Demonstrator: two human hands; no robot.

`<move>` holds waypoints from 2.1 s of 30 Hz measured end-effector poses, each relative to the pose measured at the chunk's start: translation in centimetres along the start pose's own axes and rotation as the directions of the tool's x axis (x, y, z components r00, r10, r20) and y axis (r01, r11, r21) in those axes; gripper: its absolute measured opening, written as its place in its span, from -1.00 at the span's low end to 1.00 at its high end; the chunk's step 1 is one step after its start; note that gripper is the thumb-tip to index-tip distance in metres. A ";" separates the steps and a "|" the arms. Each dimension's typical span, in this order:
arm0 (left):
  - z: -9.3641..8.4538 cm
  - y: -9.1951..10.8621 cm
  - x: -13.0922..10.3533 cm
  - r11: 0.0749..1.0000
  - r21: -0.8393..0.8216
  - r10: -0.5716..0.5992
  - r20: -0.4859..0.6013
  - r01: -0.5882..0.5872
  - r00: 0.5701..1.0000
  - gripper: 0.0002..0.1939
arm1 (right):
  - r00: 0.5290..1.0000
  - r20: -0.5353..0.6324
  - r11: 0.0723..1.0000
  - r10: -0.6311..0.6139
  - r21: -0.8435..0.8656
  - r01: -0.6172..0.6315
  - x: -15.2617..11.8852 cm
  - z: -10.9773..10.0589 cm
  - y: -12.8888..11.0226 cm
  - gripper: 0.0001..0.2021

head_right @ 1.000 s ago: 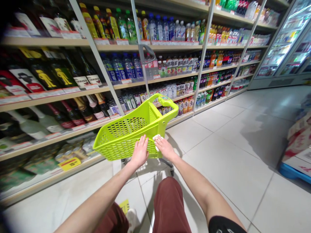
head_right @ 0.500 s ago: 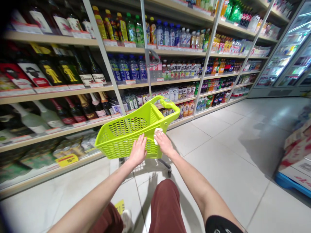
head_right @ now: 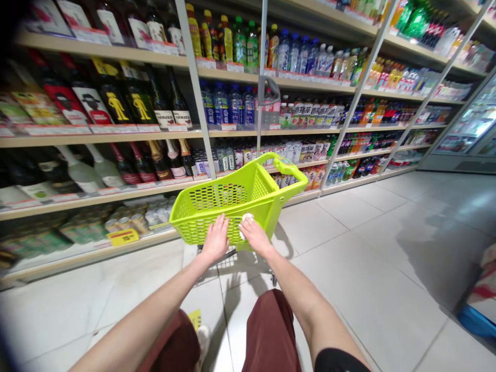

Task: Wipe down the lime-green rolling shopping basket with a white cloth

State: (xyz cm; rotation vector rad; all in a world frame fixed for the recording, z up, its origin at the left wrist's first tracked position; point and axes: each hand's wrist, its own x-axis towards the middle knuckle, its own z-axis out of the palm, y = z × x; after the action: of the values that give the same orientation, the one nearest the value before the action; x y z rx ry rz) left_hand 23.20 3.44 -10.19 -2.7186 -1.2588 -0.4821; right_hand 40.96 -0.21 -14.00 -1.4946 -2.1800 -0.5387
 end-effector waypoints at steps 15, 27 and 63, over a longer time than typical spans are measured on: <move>1.0 -4.3 -2.2 0.995 -0.008 -0.097 0.072 0.098 0.993 -0.32 | 1.000 0.000 1.000 -0.024 -0.001 0.024 3.6 4.1 -2.7 -0.63; 1.6 -9.2 -3.9 0.977 -0.006 -0.213 0.060 0.213 0.975 -0.35 | 0.983 -0.175 0.992 -0.063 0.100 0.082 9.7 4.0 -6.2 -0.61; 2.2 -14.0 -6.7 0.952 0.012 -0.304 0.122 0.305 0.945 -0.33 | 0.968 0.002 0.966 -0.250 0.073 0.250 11.0 8.9 -10.1 -0.61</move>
State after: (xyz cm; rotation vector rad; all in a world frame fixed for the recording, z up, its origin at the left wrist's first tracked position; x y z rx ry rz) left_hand 9.06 8.25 -14.99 -2.6020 -1.7266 -0.3502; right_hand 26.80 9.60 -15.90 -1.1951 -2.3867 -0.5273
